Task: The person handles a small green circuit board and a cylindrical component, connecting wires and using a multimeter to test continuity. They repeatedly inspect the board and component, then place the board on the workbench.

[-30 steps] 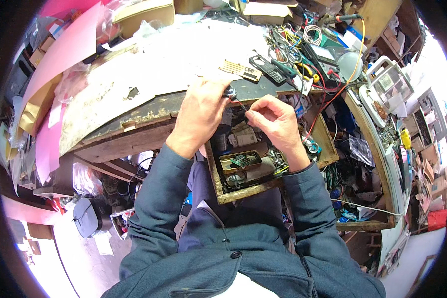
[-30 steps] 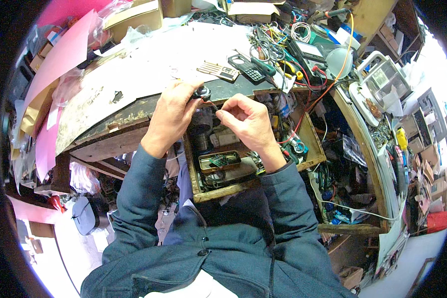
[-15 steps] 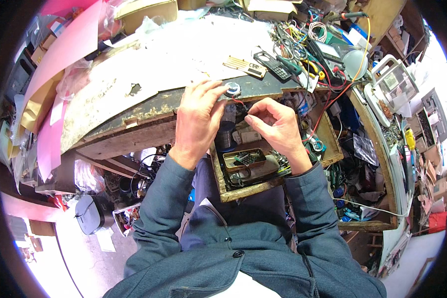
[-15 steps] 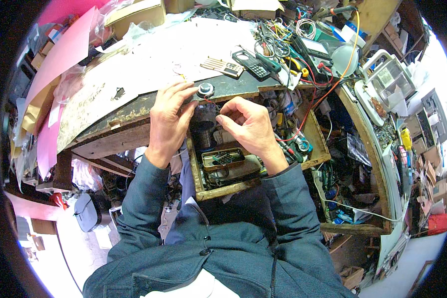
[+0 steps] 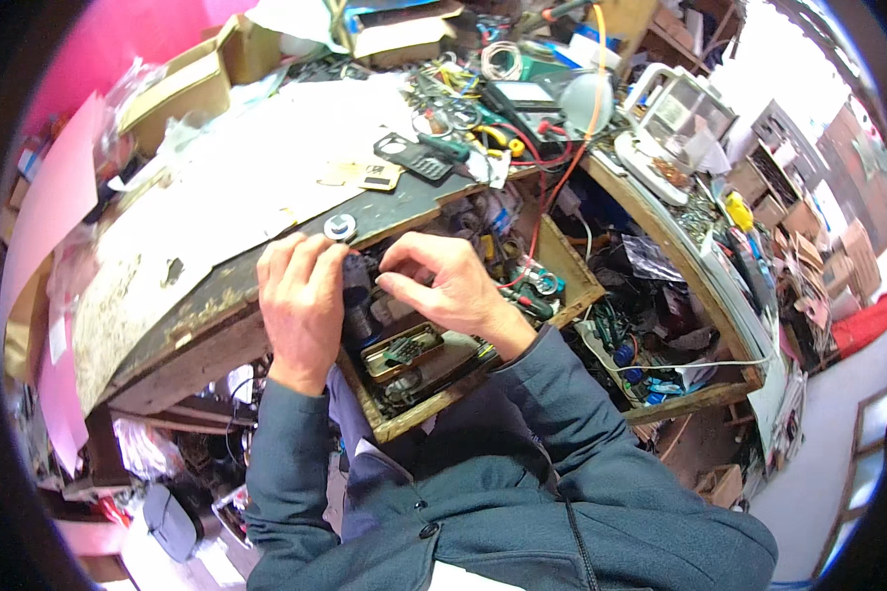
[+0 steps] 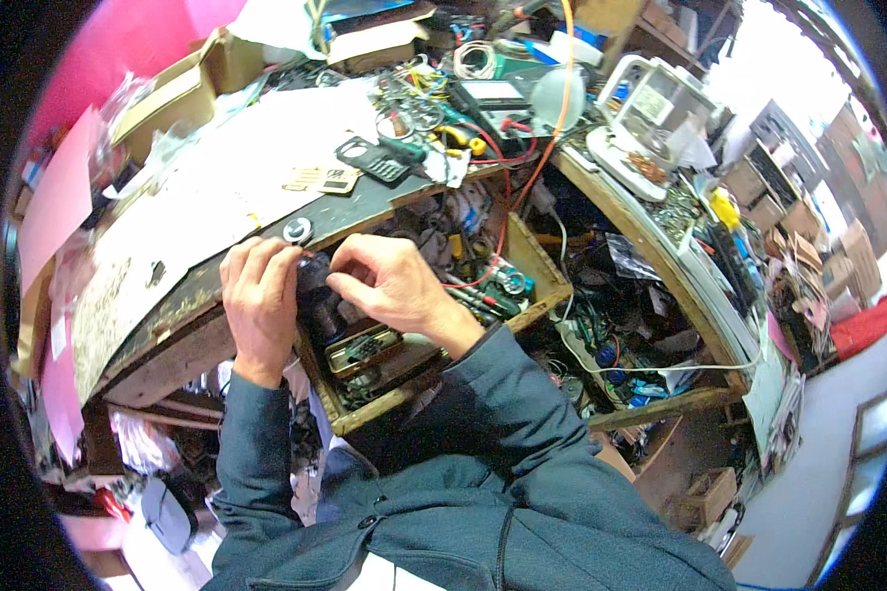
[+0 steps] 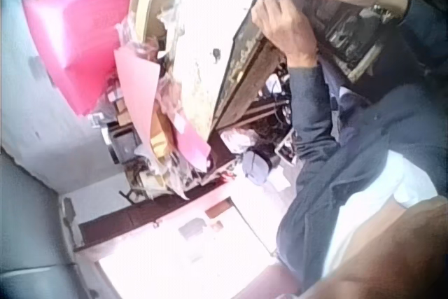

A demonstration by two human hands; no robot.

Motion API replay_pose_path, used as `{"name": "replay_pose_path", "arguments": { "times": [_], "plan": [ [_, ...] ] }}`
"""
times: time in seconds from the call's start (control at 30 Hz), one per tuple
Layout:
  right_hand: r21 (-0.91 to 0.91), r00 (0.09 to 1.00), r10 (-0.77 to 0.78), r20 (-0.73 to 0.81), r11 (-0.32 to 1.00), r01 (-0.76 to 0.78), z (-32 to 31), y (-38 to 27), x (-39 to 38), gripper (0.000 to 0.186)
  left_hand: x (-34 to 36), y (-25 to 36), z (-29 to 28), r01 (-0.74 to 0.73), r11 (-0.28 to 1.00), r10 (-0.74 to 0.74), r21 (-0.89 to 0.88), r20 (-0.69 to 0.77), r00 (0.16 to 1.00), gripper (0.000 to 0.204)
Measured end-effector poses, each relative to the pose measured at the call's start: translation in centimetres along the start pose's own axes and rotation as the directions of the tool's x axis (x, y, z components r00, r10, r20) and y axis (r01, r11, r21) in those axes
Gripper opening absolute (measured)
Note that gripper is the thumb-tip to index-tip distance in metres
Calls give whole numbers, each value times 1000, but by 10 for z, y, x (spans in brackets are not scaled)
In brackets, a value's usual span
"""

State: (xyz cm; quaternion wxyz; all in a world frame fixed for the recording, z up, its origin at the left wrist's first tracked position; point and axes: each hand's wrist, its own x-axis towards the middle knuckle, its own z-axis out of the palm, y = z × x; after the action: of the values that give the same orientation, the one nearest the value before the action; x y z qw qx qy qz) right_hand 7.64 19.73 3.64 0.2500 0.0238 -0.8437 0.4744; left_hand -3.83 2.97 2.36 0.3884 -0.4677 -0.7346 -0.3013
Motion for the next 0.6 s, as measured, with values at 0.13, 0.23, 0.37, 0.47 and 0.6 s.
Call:
{"name": "replay_pose_path", "arguments": {
  "times": [0.13,0.23,0.37,0.47,0.6],
  "plan": [
    [-45,997,-73,-26,996,72,-4,5,-5,21,2,6,0,-55,998,54,-34,-18,998,14],
    [-171,997,-75,-27,983,69,-14,-4,-9,22,-6,8,-4,-59,998,59,-15,-33,998,17],
    [-282,998,-68,-11,957,62,-37,1,-21,16,-21,11,-3,-31,996,30,-82,-19,999,20],
    [-378,998,-68,3,924,64,-59,15,-26,14,-29,12,-4,-36,994,33,-108,-31,999,21],
    [-404,999,34,-12,914,-36,-86,21,-28,13,-32,16,-5,9,995,-13,-104,-39,999,23]
  ]
}}
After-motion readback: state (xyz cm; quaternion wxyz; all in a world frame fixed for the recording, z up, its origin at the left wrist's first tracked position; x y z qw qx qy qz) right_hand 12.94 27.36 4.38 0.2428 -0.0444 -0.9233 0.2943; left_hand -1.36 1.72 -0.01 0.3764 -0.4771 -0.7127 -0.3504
